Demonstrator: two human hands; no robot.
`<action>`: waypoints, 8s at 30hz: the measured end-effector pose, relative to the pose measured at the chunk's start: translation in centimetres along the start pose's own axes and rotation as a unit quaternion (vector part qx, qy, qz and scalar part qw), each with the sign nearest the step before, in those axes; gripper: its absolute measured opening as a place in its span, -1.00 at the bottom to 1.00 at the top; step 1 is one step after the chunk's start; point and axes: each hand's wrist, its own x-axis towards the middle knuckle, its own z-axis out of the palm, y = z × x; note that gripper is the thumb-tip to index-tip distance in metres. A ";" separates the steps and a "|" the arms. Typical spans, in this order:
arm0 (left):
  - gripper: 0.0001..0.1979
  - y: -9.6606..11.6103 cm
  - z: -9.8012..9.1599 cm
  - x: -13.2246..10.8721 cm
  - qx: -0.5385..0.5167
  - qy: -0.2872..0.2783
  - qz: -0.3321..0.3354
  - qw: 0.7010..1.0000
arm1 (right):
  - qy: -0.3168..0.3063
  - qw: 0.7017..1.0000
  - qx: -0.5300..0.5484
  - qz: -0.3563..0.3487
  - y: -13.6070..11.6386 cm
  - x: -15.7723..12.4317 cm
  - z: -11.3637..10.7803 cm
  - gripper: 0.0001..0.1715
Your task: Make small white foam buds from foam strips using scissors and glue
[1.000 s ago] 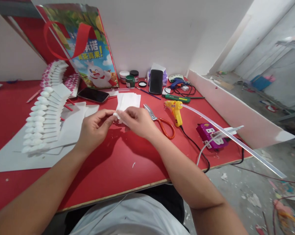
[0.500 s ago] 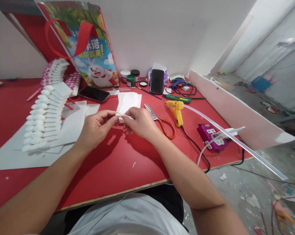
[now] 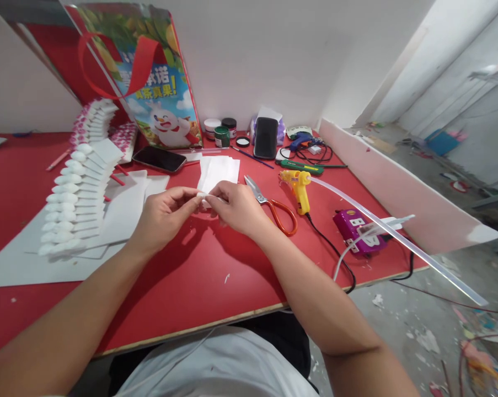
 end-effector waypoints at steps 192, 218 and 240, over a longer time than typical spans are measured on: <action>-0.79 0.8 -0.6 -0.3 0.083 0.039 0.064 0.994 | -0.137 0.903 0.389 0.119 -0.1 -0.1 -0.3 -0.65; -0.75 0.6 1.0 -1.1 0.167 0.119 0.174 0.963 | 0.112 0.990 0.043 -0.075 -1.2 -1.5 2.1 -0.74; -0.84 0.6 0.2 -0.6 0.081 0.050 0.138 0.986 | 0.064 0.993 0.064 -0.077 -0.2 -0.8 0.4 -0.72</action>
